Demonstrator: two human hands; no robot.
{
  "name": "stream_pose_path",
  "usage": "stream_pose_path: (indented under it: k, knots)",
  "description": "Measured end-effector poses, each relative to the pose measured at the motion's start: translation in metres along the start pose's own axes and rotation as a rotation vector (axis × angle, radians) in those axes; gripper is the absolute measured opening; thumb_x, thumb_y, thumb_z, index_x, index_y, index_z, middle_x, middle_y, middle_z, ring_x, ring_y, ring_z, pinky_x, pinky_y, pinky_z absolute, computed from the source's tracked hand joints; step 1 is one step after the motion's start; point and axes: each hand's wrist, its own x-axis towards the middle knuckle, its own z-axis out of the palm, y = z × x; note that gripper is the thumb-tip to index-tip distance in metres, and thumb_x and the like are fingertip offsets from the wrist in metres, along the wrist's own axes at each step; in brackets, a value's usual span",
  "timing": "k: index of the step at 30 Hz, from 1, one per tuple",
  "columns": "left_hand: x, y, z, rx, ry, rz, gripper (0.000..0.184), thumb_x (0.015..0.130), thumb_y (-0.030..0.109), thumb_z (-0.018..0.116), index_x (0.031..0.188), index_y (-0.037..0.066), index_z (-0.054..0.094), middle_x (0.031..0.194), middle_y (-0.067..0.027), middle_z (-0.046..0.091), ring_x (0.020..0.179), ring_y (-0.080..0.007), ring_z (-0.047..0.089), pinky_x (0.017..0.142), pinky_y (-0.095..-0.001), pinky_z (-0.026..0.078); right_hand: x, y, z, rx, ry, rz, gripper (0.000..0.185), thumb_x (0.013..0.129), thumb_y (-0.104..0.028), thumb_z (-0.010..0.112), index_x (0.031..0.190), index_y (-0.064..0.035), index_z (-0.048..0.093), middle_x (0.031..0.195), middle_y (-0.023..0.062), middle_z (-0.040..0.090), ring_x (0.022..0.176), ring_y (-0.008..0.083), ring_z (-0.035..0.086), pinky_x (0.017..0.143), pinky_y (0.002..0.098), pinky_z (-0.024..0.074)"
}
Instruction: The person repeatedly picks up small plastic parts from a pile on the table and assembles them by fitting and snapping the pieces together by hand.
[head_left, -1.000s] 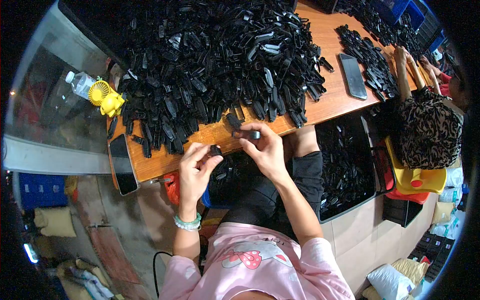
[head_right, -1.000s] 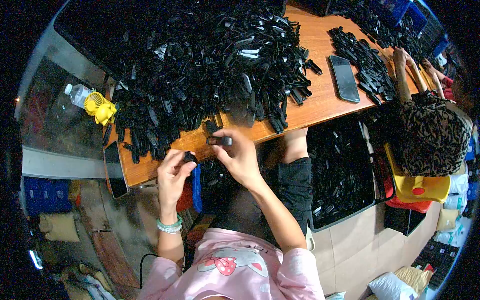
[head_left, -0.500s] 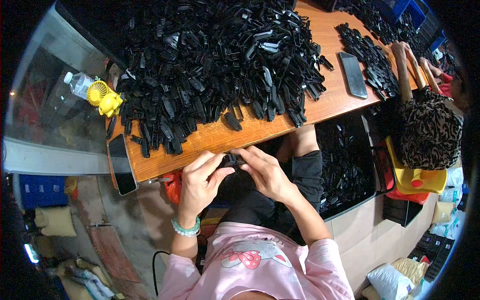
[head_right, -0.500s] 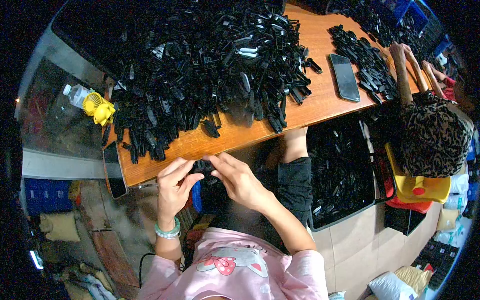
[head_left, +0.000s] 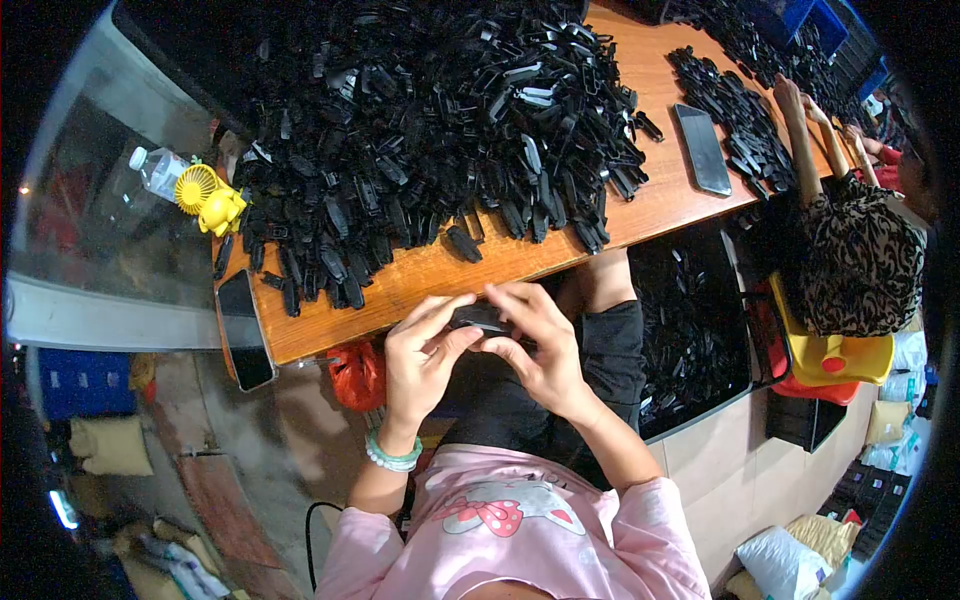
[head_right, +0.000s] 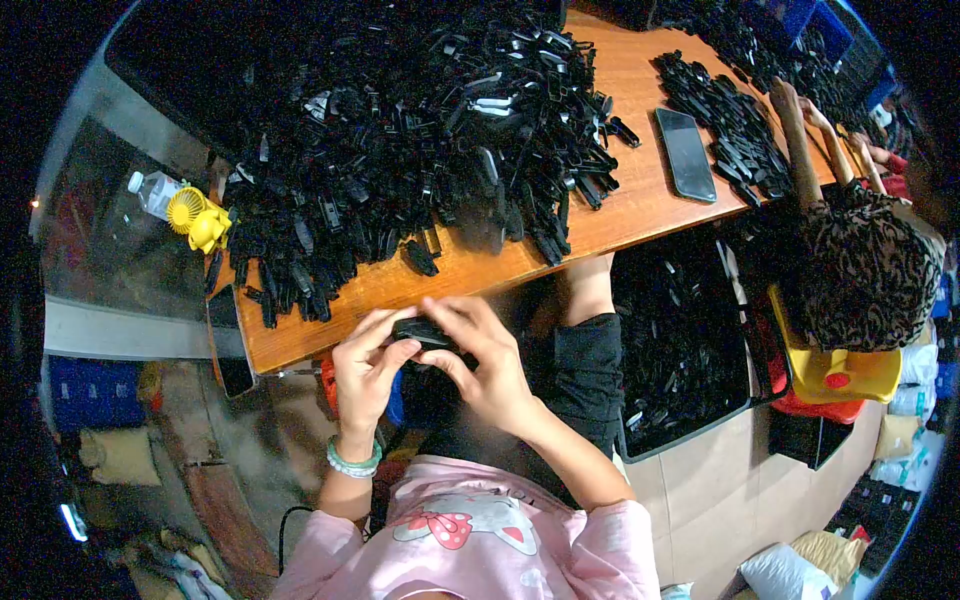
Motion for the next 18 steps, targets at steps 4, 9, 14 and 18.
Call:
stream_pose_path:
  k: [4, 9, 14, 18]
  knots:
    - [-0.005, -0.005, -0.002, -0.350, -0.078, -0.186, 0.027, 0.082, 0.005, 0.065, 0.108, -0.004, 0.063, 0.091, -0.0073, 0.060, 0.066, -0.0103, 0.058, 0.056, -0.0195, 0.045, -0.005, 0.017, 0.001, 0.516, 0.034, 0.164, 0.027, 0.074, -0.004, 0.070, 0.099, 0.0021, 0.062, 0.100, 0.0120, 0.058, 0.088, 0.0194, 0.058, 0.076, 0.0273, 0.0463]
    - [-0.003, -0.016, -0.005, -0.446, -0.144, -0.232, 0.027, 0.083, 0.007, 0.065, 0.108, -0.004, 0.063, 0.090, -0.0073, 0.060, 0.067, -0.0109, 0.059, 0.058, -0.0205, 0.046, -0.001, 0.018, -0.005, 0.320, 0.067, 0.102, 0.018, 0.074, -0.004, 0.071, 0.090, 0.0023, 0.066, 0.083, 0.0079, 0.061, 0.078, 0.0167, 0.059, 0.071, 0.0274, 0.0473]
    - [0.028, -0.037, -0.015, 0.263, -0.072, 0.098, 0.022, 0.089, 0.010, 0.057, 0.104, -0.005, 0.062, 0.092, -0.0145, 0.063, 0.069, -0.0220, 0.062, 0.065, -0.0291, 0.049, 0.021, 0.026, -0.017, 0.107, -0.181, 0.176, 0.021, 0.079, -0.001, 0.063, 0.100, 0.0015, 0.063, 0.081, 0.0106, 0.058, 0.070, 0.0200, 0.059, 0.062, 0.0296, 0.0470]
    - [0.061, -0.034, 0.001, 0.697, -0.091, 0.237, 0.025, 0.085, 0.005, 0.055, 0.110, 0.001, 0.059, 0.081, -0.0146, 0.054, 0.068, -0.0324, 0.057, 0.060, -0.0383, 0.048, 0.050, 0.043, 0.007, -0.441, -0.031, 0.001, 0.034, 0.077, 0.003, 0.055, 0.109, -0.0026, 0.059, 0.086, 0.0149, 0.055, 0.072, 0.0301, 0.059, 0.061, 0.0374, 0.0485]
